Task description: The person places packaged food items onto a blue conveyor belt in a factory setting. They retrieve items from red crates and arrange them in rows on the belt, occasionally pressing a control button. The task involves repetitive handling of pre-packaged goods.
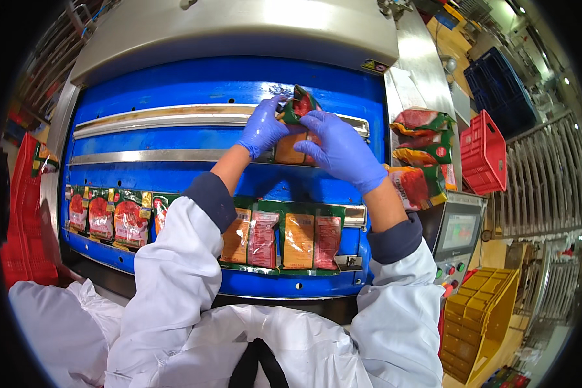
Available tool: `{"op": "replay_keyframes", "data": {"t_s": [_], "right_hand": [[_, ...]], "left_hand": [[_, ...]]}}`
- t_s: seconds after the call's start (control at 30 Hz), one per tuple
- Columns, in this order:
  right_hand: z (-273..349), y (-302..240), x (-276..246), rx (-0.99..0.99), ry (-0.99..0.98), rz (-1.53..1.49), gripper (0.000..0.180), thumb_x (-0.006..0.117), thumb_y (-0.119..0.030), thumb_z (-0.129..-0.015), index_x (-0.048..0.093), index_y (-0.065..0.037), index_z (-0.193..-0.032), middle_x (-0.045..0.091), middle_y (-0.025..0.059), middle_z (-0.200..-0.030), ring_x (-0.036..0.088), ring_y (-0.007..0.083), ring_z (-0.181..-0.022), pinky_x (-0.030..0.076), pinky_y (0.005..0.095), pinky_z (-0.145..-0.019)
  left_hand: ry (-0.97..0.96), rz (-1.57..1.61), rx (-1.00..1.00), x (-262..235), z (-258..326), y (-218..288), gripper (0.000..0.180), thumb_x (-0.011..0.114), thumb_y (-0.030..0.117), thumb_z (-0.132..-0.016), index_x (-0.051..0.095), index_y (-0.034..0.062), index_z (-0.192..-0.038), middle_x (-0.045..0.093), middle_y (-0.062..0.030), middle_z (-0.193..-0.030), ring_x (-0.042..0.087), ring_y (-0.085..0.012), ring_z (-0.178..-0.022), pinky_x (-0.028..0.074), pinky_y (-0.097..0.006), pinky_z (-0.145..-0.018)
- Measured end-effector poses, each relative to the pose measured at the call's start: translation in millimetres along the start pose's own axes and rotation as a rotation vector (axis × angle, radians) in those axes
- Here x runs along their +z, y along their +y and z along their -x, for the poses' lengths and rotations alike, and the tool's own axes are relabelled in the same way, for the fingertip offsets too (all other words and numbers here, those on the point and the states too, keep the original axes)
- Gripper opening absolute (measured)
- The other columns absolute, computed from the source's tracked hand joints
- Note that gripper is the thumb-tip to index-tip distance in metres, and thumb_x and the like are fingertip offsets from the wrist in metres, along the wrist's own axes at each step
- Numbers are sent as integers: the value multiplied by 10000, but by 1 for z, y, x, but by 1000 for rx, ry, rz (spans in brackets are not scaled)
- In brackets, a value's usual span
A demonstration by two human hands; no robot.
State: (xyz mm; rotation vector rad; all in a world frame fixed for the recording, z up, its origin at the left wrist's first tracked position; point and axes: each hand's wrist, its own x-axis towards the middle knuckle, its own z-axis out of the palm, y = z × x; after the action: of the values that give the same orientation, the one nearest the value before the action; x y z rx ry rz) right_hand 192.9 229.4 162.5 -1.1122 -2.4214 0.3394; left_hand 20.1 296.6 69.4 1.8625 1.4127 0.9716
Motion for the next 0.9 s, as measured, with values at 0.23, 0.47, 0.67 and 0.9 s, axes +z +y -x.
{"op": "replay_keyframes", "data": {"t_s": [0.23, 0.47, 0.67, 0.9], "right_hand": [[117, -27, -17, 199, 132, -152, 325, 648, -237, -793, 585, -13, -1020, 589, 170, -1017, 559, 334, -956, 450, 377, -822], [243, -55, -9, 637, 56, -434, 294, 646, -221, -797, 621, -5, -994, 627, 164, -960, 612, 298, -864, 481, 338, -762], [276, -61, -2, 722, 126, -421, 308, 644, -222, -803, 624, 6, -1009, 634, 164, -982, 627, 248, -871, 488, 324, -770], [269, -57, 4, 812, 356, -514, 583, 704, -254, -754, 468, -33, -1239, 593, 157, -1089, 601, 211, -859, 483, 320, -777]], "left_hand": [[62, 162, -199, 17, -24, -12, 431, 686, 291, -767, 571, 69, -1117, 637, -142, -1024, 604, -290, -964, 447, -350, -846], [58, 441, -215, 25, -12, 19, 275, 643, 166, -819, 595, 27, -1052, 641, -83, -944, 586, -179, -860, 433, -293, -804], [39, 462, -69, 11, 17, 75, 189, 640, 132, -824, 582, -3, -943, 612, -55, -819, 522, -125, -751, 426, -275, -705], [-137, 587, 34, 19, 64, 144, 160, 626, 120, -828, 591, 9, -938, 614, -37, -830, 528, -96, -742, 435, -250, -682]]}}
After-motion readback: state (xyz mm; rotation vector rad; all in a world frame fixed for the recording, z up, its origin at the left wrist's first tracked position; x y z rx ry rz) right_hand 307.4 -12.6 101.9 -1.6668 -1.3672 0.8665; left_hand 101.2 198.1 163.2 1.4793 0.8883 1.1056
